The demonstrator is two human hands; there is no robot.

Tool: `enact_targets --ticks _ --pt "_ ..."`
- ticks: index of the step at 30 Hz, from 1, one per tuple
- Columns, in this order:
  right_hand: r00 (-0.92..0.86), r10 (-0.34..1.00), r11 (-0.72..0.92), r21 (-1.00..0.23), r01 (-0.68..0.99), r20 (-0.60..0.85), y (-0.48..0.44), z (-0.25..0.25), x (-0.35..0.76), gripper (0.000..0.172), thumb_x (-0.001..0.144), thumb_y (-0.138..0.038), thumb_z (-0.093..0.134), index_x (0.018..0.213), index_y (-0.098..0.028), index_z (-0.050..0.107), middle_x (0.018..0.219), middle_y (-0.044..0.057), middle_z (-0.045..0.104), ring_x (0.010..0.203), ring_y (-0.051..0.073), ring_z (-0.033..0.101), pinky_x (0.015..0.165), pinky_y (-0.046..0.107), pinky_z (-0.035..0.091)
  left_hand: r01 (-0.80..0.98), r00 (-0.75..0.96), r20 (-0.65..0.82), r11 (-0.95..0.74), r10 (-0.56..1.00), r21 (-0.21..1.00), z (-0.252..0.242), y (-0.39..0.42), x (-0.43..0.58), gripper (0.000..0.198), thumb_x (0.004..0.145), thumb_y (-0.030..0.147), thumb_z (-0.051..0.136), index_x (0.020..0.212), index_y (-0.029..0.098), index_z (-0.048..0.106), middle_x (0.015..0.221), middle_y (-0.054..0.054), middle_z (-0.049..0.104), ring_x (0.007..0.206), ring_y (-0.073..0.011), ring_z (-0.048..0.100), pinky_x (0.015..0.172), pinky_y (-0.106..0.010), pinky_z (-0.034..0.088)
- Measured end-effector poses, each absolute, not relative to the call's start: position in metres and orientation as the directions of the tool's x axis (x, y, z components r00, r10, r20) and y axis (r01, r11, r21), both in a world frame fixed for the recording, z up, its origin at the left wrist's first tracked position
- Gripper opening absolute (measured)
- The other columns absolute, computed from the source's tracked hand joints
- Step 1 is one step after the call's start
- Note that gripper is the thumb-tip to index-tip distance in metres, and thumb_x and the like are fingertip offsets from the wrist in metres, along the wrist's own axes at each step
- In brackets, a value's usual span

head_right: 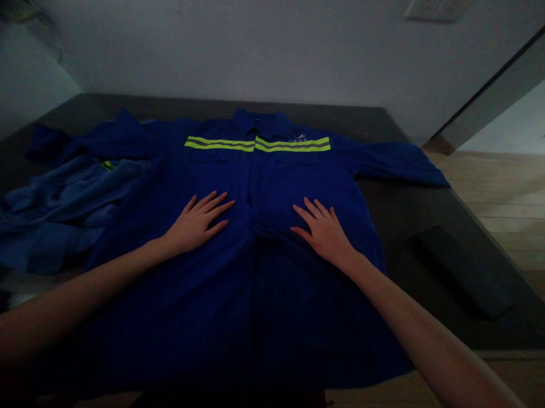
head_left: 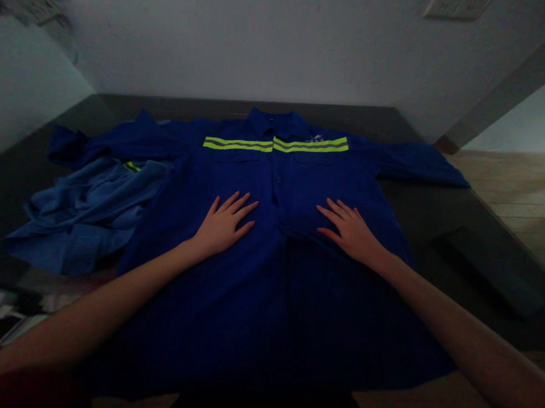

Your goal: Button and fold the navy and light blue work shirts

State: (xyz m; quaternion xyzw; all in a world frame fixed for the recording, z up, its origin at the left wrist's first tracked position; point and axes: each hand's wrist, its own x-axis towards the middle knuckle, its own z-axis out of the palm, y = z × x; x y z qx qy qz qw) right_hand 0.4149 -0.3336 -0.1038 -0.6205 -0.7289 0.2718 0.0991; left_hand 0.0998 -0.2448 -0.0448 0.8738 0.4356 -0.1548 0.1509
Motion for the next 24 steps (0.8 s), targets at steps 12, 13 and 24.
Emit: enact_targets --ticks 12,13,24 --pt "-0.257 0.951 0.145 -0.481 0.865 -0.174 -0.292 -0.135 0.424 0.057 0.095 -0.055 0.032 0.143 -0.026 0.039 0.153 0.009 0.031 0.14 0.031 0.027 0.11 0.058 0.023 0.775 0.615 -0.416 -0.61 0.67 0.163 -0.063 -0.196 0.102 0.051 0.096 0.048 0.03 0.144 0.03 0.034 0.156 -0.003 0.025 0.143 -0.0262 0.02 0.113 -0.057 0.014" --pt "-0.258 0.951 0.146 -0.485 0.862 -0.172 -0.288 -0.138 0.425 0.057 0.094 -0.055 0.033 0.143 -0.026 0.039 0.152 0.009 0.032 0.14 0.031 0.027 0.11 0.058 0.023 0.773 0.618 -0.417 -0.611 0.666 0.171 -0.064 -0.193 0.102 0.051 0.096 0.048 0.031 0.143 0.029 0.036 0.155 -0.003 0.026 0.143 -0.0264 0.02 0.113 -0.057 0.014" --pt "-0.16 0.987 0.125 -0.697 0.706 0.015 -0.309 -0.052 0.414 0.026 0.091 -0.03 0.051 0.111 -0.02 0.063 0.112 0.01 0.064 0.108 0.026 0.057 0.096 0.044 0.043 0.692 0.706 -0.231 -0.582 0.67 0.426 0.007 -0.229 0.135 0.034 0.092 0.03 0.042 0.123 0.021 0.054 0.124 -0.007 0.058 0.116 -0.0226 0.053 0.101 -0.039 0.039"
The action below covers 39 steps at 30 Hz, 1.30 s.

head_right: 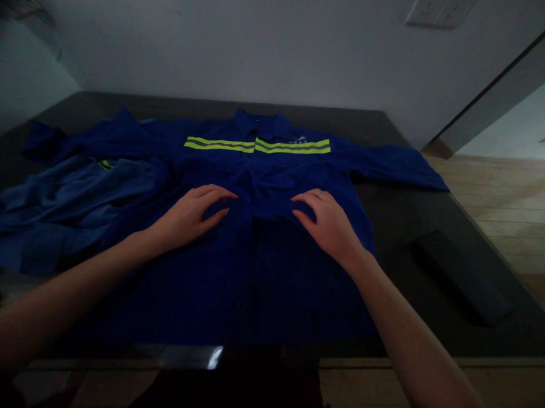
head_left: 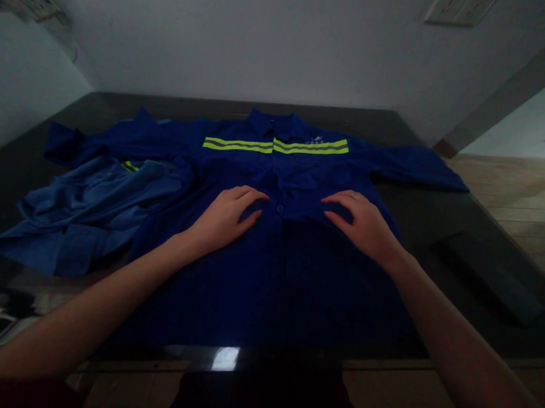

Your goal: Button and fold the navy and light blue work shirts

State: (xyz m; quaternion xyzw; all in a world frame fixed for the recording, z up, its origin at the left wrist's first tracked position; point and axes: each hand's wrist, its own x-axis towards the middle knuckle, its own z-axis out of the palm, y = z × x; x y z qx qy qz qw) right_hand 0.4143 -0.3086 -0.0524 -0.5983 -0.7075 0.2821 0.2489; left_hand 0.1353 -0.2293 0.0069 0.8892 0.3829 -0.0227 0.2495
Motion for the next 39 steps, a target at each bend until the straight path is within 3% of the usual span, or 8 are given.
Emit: enact_targets --ticks 4,10,15,22,26,32,36,39 --pt "-0.26 0.963 0.114 -0.758 0.642 -0.075 -0.33 -0.015 0.379 0.016 0.089 -0.024 0.055 0.102 -0.021 0.065 0.097 0.006 0.067 0.092 0.022 0.061 0.083 0.037 0.048 0.682 0.727 -0.387 -0.534 0.568 0.499 0.04 -0.259 0.153 0.021 0.092 0.028 0.046 0.105 0.023 0.061 0.101 -0.003 0.066 0.09 -0.0184 0.062 0.082 -0.03 0.047" --pt "-0.389 0.897 0.18 -0.63 0.755 -0.209 -0.345 -0.025 0.342 0.018 0.09 -0.024 0.055 0.104 -0.021 0.066 0.098 0.008 0.064 0.093 0.023 0.06 0.076 0.035 0.049 0.842 0.534 -0.494 -0.485 0.686 0.237 0.01 -0.283 0.149 0.017 0.091 0.028 0.049 0.104 0.022 0.059 0.096 -0.004 0.063 0.079 -0.0182 0.062 0.066 -0.027 0.047" --pt "-0.412 0.884 0.216 -0.591 0.777 -0.219 -0.349 -0.038 0.337 0.018 0.09 -0.03 0.056 0.106 -0.023 0.061 0.098 0.007 0.063 0.087 0.021 0.061 0.068 0.031 0.049 0.82 0.571 -0.406 -0.478 0.713 0.315 -0.012 -0.295 0.143 0.02 0.092 0.029 0.05 0.109 0.022 0.056 0.103 -0.005 0.062 0.091 -0.0194 0.061 0.075 -0.029 0.049" --pt "-0.264 0.933 0.064 -0.606 0.793 -0.246 -0.349 -0.041 0.338 0.025 0.088 -0.046 0.056 0.08 -0.022 0.054 0.081 0.005 0.063 0.072 0.02 0.06 0.057 0.03 0.041 0.759 0.649 -0.377 -0.525 0.661 0.386 -0.023 -0.301 0.147 0.018 0.089 0.023 0.054 0.107 0.02 0.054 0.101 -0.005 0.061 0.094 -0.0213 0.058 0.082 -0.035 0.047" --pt "-0.179 0.928 -0.059 -0.602 0.796 -0.328 -0.349 -0.039 0.344 0.016 0.081 -0.03 0.065 0.08 -0.023 0.05 0.075 0.001 0.063 0.064 0.018 0.059 0.052 0.028 0.035 0.767 0.64 -0.404 -0.518 0.653 0.379 -0.021 -0.299 0.148 0.01 0.089 0.023 0.054 0.097 0.019 0.054 0.095 -0.005 0.06 0.089 -0.0205 0.058 0.077 -0.033 0.047" --pt "-0.11 0.938 -0.111 -0.584 0.804 -0.33 -0.35 -0.04 0.359 0.04 0.078 -0.013 0.061 0.116 -0.023 0.054 0.093 0.006 0.07 0.079 0.024 0.066 0.059 0.032 0.044 0.754 0.656 -0.415 -0.571 0.63 0.324 -0.018 -0.299 0.149 0.007 0.091 0.024 0.05 0.093 0.018 0.053 0.09 -0.005 0.059 0.084 -0.0197 0.057 0.073 -0.032 0.045" --pt "-0.091 0.967 -0.08 -0.623 0.778 -0.237 -0.349 -0.036 0.361 0.018 0.084 -0.013 0.056 0.095 -0.022 0.065 0.093 0.005 0.07 0.082 0.022 0.066 0.068 0.034 0.048 0.755 0.645 -0.422 -0.615 0.637 0.226 -0.016 -0.301 0.153 0.01 0.093 0.027 0.049 0.09 0.017 0.054 0.088 -0.005 0.06 0.081 -0.0192 0.056 0.071 -0.032 0.044" --pt "-0.063 0.993 -0.027 -0.703 0.71 -0.102 -0.347 -0.03 0.359 0.012 0.085 -0.013 0.056 0.088 -0.02 0.066 0.09 0.006 0.066 0.085 0.021 0.063 0.075 0.034 0.049 0.749 0.642 -0.418 -0.644 0.643 0.159 -0.015 -0.303 0.155 0.011 0.092 0.027 0.05 0.089 0.017 0.054 0.086 -0.005 0.06 0.08 -0.02 0.056 0.068 -0.032 0.042"
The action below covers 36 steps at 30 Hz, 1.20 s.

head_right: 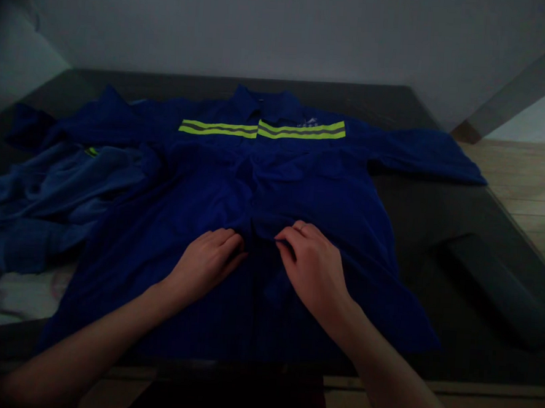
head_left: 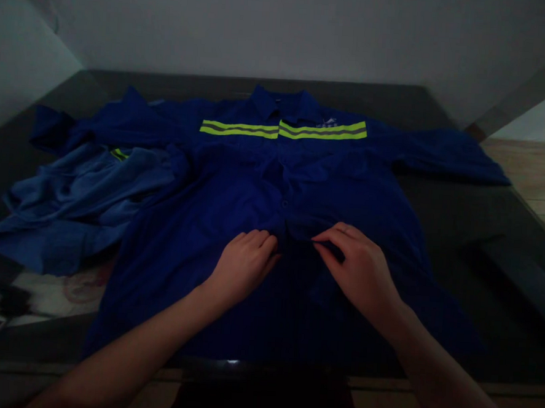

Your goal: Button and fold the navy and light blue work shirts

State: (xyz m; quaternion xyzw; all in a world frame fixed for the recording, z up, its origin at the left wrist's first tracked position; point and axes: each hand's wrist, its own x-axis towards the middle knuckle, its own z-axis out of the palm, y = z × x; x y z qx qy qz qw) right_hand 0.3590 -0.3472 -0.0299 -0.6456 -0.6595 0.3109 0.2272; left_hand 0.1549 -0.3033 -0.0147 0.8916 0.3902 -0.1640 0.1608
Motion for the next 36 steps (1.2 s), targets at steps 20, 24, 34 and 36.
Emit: enact_targets --ticks 20,24,34,36 --pt "-0.107 0.985 -0.08 -0.912 0.401 -0.134 -0.353 -0.044 0.334 0.021 0.08 -0.006 0.06 0.091 -0.021 0.071 0.092 0.003 0.073 0.086 0.019 0.069 0.081 0.031 0.054 0.673 0.739 -0.27 -0.669 0.617 0.314 -0.015 -0.308 0.147 0.017 0.094 0.024 0.046 0.086 0.019 0.06 0.079 -0.002 0.06 0.074 -0.0174 0.054 0.065 -0.032 0.034" --pt "-0.042 0.987 -0.124 -0.902 0.415 -0.155 -0.347 -0.041 0.343 0.017 0.08 -0.01 0.062 0.09 -0.021 0.071 0.089 0.002 0.074 0.083 0.019 0.07 0.077 0.03 0.055 0.655 0.753 -0.159 -0.702 0.639 0.281 -0.013 -0.308 0.147 0.019 0.095 0.025 0.044 0.087 0.019 0.061 0.077 -0.002 0.061 0.071 -0.0166 0.054 0.065 -0.032 0.034" --pt "-0.162 0.985 0.002 -0.929 0.371 -0.063 -0.354 -0.037 0.331 0.021 0.082 -0.007 0.057 0.092 -0.021 0.07 0.091 0.004 0.072 0.085 0.018 0.068 0.08 0.03 0.054 0.685 0.718 -0.218 -0.615 0.661 0.39 -0.015 -0.309 0.148 0.016 0.092 0.023 0.048 0.082 0.018 0.058 0.076 -0.001 0.06 0.072 -0.0152 0.055 0.068 -0.03 0.037" --pt "-0.172 0.981 -0.023 -0.93 0.368 -0.093 -0.354 -0.04 0.33 0.023 0.081 -0.006 0.057 0.093 -0.02 0.07 0.091 0.004 0.072 0.087 0.017 0.068 0.081 0.03 0.053 0.694 0.712 -0.247 -0.608 0.657 0.386 -0.018 -0.309 0.148 0.015 0.092 0.025 0.049 0.081 0.018 0.058 0.077 -0.001 0.06 0.072 -0.0153 0.055 0.068 -0.03 0.037"
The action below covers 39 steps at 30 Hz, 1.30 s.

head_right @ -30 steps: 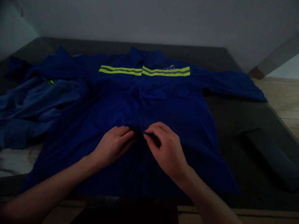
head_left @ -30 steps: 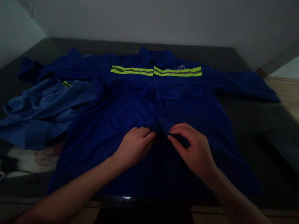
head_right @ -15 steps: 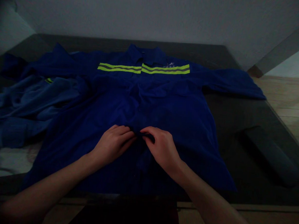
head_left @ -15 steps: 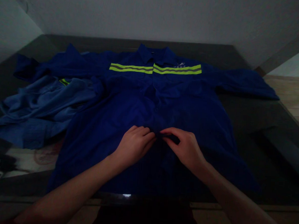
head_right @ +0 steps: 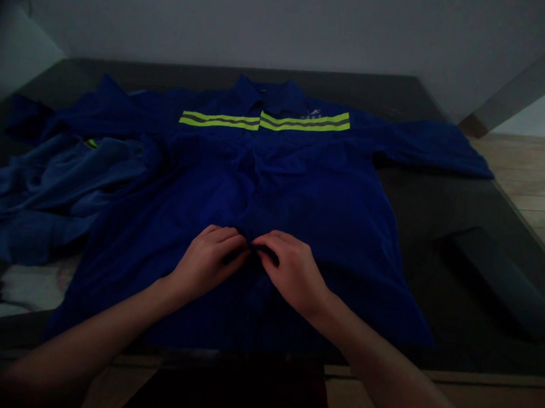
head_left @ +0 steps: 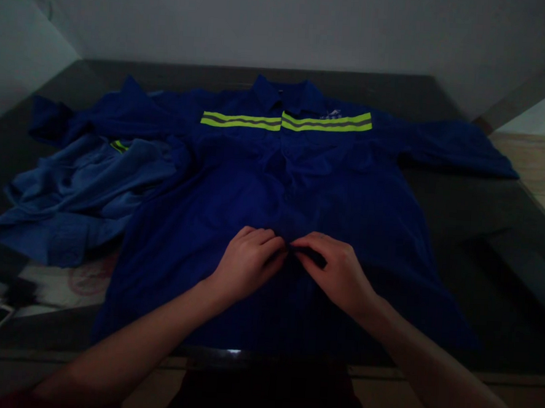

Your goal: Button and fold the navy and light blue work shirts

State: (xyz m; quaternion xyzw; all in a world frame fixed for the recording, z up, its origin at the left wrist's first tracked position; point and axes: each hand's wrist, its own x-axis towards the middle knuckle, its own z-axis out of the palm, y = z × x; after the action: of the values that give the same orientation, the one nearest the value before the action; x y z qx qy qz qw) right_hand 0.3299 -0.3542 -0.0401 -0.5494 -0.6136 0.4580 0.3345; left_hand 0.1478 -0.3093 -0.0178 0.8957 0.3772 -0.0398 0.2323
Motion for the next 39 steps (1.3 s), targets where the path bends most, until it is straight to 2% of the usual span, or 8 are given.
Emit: enact_targets --ticks 4,7,12,16,23,26,33,39 --pt "-0.185 0.969 -0.095 -0.935 0.341 -0.166 -0.3514 -0.0439 0.3332 0.025 0.081 -0.005 0.056 0.095 -0.02 0.071 0.096 0.004 0.073 0.091 0.018 0.068 0.085 0.031 0.053 0.712 0.696 -0.274 -0.587 0.664 0.386 -0.0229 -0.3089 0.1479 0.015 0.092 0.027 0.051 0.082 0.019 0.058 0.078 -0.001 0.061 0.074 -0.0153 0.056 0.069 -0.031 0.036" --pt "-0.17 0.965 -0.137 -0.936 0.324 -0.2 -0.3495 -0.0436 0.3358 0.026 0.081 -0.008 0.057 0.097 -0.022 0.072 0.099 0.003 0.073 0.093 0.019 0.068 0.086 0.032 0.052 0.728 0.674 -0.302 -0.534 0.675 0.431 -0.0236 -0.308 0.1486 0.013 0.091 0.025 0.052 0.082 0.019 0.058 0.077 0.001 0.06 0.073 -0.0144 0.056 0.068 -0.03 0.036" --pt "-0.167 0.963 -0.156 -0.944 0.291 -0.211 -0.3485 -0.0422 0.3359 0.02 0.079 -0.01 0.061 0.091 -0.022 0.072 0.094 0.001 0.074 0.088 0.018 0.069 0.083 0.032 0.053 0.732 0.661 -0.32 -0.49 0.679 0.473 -0.0212 -0.308 0.1491 0.011 0.09 0.023 0.053 0.08 0.019 0.056 0.074 0.002 0.059 0.071 -0.0139 0.056 0.069 -0.029 0.036" --pt "-0.145 0.969 -0.151 -0.946 0.288 -0.199 -0.349 -0.0424 0.3342 0.015 0.078 -0.01 0.062 0.084 -0.021 0.071 0.088 0.001 0.074 0.084 0.018 0.069 0.081 0.031 0.052 0.733 0.667 -0.324 -0.516 0.671 0.443 -0.0221 -0.3085 0.1492 0.013 0.088 0.022 0.054 0.076 0.018 0.054 0.074 0.001 0.059 0.072 -0.0148 0.056 0.069 -0.029 0.035" --pt "-0.229 0.958 -0.113 -0.959 0.259 -0.174 -0.35 -0.0438 0.333 0.017 0.076 -0.011 0.066 0.091 -0.019 0.067 0.092 0.003 0.072 0.086 0.017 0.067 0.079 0.029 0.051 0.724 0.675 -0.312 -0.518 0.669 0.455 -0.0234 -0.3079 0.149 0.013 0.088 0.019 0.053 0.075 0.018 0.053 0.072 0.001 0.058 0.07 -0.0147 0.055 0.068 -0.029 0.035" --pt "-0.162 0.976 -0.086 -0.944 0.319 -0.143 -0.3507 -0.0452 0.3316 0.008 0.078 -0.012 0.064 0.081 -0.019 0.066 0.084 0.002 0.071 0.08 0.017 0.066 0.076 0.029 0.05 0.715 0.676 -0.3 -0.501 0.673 0.488 -0.0223 -0.3085 0.1484 0.011 0.088 0.019 0.053 0.078 0.018 0.054 0.072 0.002 0.058 0.071 -0.0143 0.056 0.069 -0.029 0.036" --pt "-0.008 1.0 -0.01 -0.897 0.441 -0.015 -0.3529 -0.047 0.3326 0.012 0.079 -0.009 0.058 0.077 -0.02 0.062 0.079 0.003 0.067 0.077 0.018 0.064 0.072 0.029 0.05 0.674 0.699 -0.239 -0.511 0.674 0.533 -0.0199 -0.3101 0.1475 0.01 0.091 0.023 0.051 0.087 0.019 0.059 0.075 0.001 0.06 0.073 -0.0145 0.057 0.073 -0.03 0.037" --pt "-0.135 0.99 0.028 -0.919 0.393 -0.027 -0.3551 -0.0444 0.3282 0.02 0.083 -0.008 0.053 0.086 -0.02 0.068 0.086 0.004 0.069 0.083 0.019 0.065 0.078 0.032 0.052 0.656 0.724 -0.198 -0.57 0.661 0.495 -0.0179 -0.3102 0.1468 0.014 0.092 0.024 0.049 0.085 0.019 0.06 0.078 -0.001 0.062 0.075 -0.0153 0.057 0.075 -0.031 0.038"
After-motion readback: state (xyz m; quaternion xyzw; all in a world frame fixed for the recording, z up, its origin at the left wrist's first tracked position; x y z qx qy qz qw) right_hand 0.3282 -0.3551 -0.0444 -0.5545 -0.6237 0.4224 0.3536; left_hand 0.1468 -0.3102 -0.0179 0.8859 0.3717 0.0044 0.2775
